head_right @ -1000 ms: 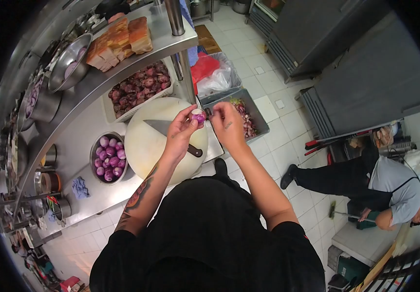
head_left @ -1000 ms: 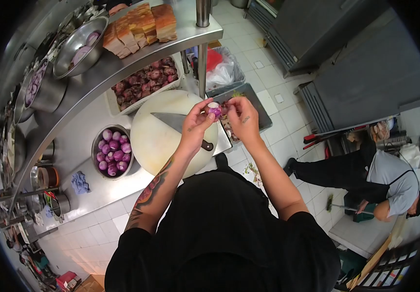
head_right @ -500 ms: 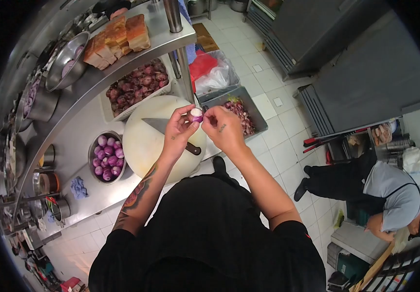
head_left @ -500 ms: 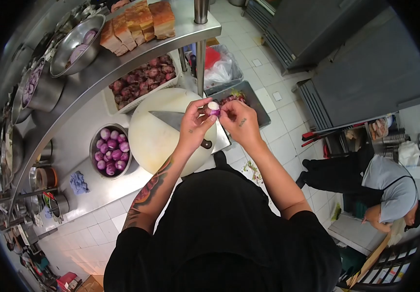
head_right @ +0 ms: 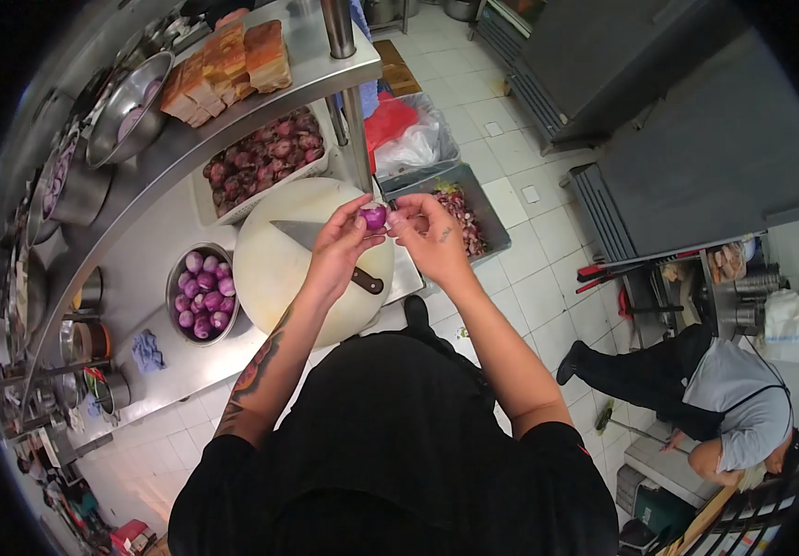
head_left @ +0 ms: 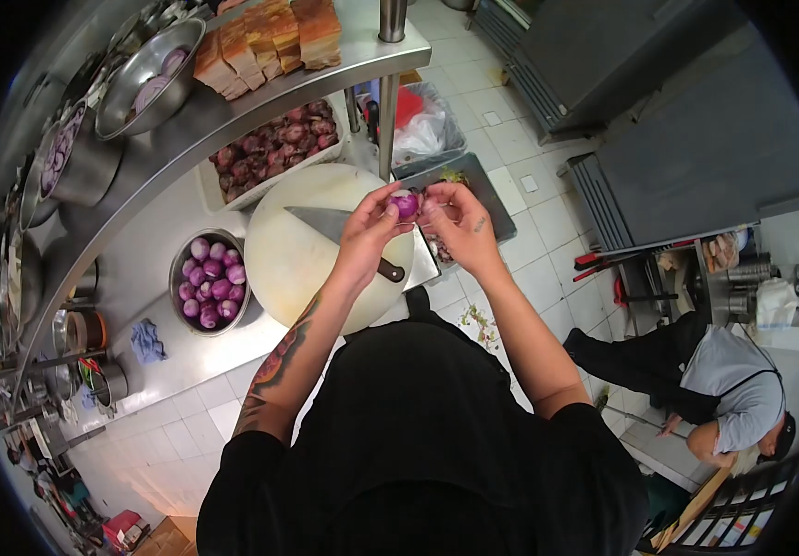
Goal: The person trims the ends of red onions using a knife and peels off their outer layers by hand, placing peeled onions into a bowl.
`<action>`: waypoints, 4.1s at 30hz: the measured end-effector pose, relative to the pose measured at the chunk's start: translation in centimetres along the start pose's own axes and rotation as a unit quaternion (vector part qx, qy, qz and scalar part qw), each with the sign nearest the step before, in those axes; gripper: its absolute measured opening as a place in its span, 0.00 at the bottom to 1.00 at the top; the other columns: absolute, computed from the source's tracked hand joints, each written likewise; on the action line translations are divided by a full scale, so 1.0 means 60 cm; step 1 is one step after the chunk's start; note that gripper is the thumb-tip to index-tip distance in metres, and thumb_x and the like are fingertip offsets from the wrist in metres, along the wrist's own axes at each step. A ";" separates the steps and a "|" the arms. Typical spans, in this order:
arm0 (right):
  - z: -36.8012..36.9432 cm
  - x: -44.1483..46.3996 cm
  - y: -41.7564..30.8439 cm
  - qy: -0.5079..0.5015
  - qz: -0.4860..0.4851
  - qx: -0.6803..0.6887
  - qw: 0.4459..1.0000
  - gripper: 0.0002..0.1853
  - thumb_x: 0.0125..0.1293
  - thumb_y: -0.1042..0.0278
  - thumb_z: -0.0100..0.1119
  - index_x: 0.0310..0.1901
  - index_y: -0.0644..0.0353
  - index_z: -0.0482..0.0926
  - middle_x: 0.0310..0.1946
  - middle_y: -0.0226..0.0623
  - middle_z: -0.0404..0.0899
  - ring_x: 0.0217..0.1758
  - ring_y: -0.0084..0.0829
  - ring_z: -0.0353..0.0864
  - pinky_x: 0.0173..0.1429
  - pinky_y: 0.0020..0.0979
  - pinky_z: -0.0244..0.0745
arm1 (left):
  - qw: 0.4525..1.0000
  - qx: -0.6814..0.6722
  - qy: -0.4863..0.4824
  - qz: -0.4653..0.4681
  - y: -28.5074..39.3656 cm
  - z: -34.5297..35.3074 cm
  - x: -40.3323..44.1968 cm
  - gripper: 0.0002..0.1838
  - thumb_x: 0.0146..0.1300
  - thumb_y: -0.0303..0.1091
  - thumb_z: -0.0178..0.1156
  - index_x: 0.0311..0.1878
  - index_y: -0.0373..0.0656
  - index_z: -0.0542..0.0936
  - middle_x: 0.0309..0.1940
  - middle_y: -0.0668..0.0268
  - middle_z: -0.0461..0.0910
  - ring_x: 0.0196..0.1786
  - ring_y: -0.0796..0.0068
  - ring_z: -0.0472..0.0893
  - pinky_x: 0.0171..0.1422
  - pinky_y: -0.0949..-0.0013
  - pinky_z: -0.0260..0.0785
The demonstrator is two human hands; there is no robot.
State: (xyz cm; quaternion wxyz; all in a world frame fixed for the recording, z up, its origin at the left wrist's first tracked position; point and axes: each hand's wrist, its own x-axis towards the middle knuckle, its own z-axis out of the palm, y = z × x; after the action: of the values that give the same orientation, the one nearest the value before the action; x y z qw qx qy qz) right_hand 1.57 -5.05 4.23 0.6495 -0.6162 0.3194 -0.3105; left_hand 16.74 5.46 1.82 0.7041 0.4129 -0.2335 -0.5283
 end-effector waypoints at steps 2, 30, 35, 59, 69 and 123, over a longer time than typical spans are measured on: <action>0.005 0.003 0.015 0.001 -0.042 -0.077 0.996 0.10 0.78 0.71 0.61 0.52 0.69 0.81 0.40 0.37 0.87 0.41 0.25 0.89 0.46 0.28 0.85 | 1.000 0.027 0.000 0.011 -0.009 0.000 0.002 0.22 0.81 0.33 0.56 0.75 0.43 0.72 0.61 0.61 0.80 0.62 0.71 0.80 0.68 0.61 0.76; -0.006 0.006 -0.005 0.037 -0.160 -0.163 0.973 0.09 0.66 0.76 0.70 0.46 0.70 0.84 0.42 0.42 0.85 0.41 0.31 0.90 0.46 0.30 0.85 | 0.993 -0.100 0.035 -0.049 -0.040 0.004 0.032 0.20 0.77 0.37 0.62 0.64 0.34 0.73 0.57 0.55 0.82 0.60 0.64 0.83 0.69 0.57 0.75; -0.006 0.014 0.004 -0.002 -0.150 -0.168 0.974 0.07 0.66 0.77 0.70 0.44 0.69 0.85 0.42 0.42 0.86 0.41 0.29 0.90 0.46 0.30 0.86 | 0.995 -0.089 0.020 -0.043 -0.037 -0.015 0.020 0.19 0.79 0.37 0.60 0.63 0.34 0.73 0.58 0.56 0.81 0.62 0.63 0.82 0.73 0.55 0.73; 0.057 -0.021 0.004 0.038 -0.162 -0.176 0.970 0.11 0.69 0.80 0.63 0.52 0.67 0.83 0.41 0.41 0.85 0.42 0.31 0.89 0.47 0.31 0.86 | 0.994 -0.109 0.007 -0.019 -0.022 -0.050 -0.028 0.22 0.78 0.34 0.60 0.69 0.33 0.71 0.64 0.53 0.78 0.70 0.60 0.77 0.79 0.53 0.69; 0.018 -0.035 0.040 -0.015 -0.139 -0.118 0.983 0.11 0.71 0.81 0.59 0.52 0.67 0.83 0.42 0.36 0.80 0.41 0.23 0.83 0.44 0.26 0.84 | 0.966 -0.230 -0.063 -0.101 -0.070 -0.051 -0.041 0.27 0.81 0.43 0.55 0.75 0.37 0.69 0.68 0.55 0.78 0.70 0.62 0.77 0.79 0.57 0.68; -0.008 -0.032 0.013 -0.024 -0.098 -0.064 0.993 0.04 0.70 0.80 0.67 0.42 0.72 0.87 0.48 0.35 0.84 0.46 0.21 0.85 0.51 0.24 0.83 | 0.988 0.110 0.010 0.104 -0.041 0.009 -0.033 0.33 0.67 0.16 0.65 0.75 0.44 0.75 0.66 0.66 0.74 0.69 0.71 0.75 0.73 0.67 0.72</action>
State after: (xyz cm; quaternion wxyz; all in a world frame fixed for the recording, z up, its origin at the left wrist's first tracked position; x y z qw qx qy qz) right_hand 0.04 -3.80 3.48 0.5828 -0.6922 0.2608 -0.3364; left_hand 14.32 6.90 0.29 0.7080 0.4668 -0.3250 -0.4186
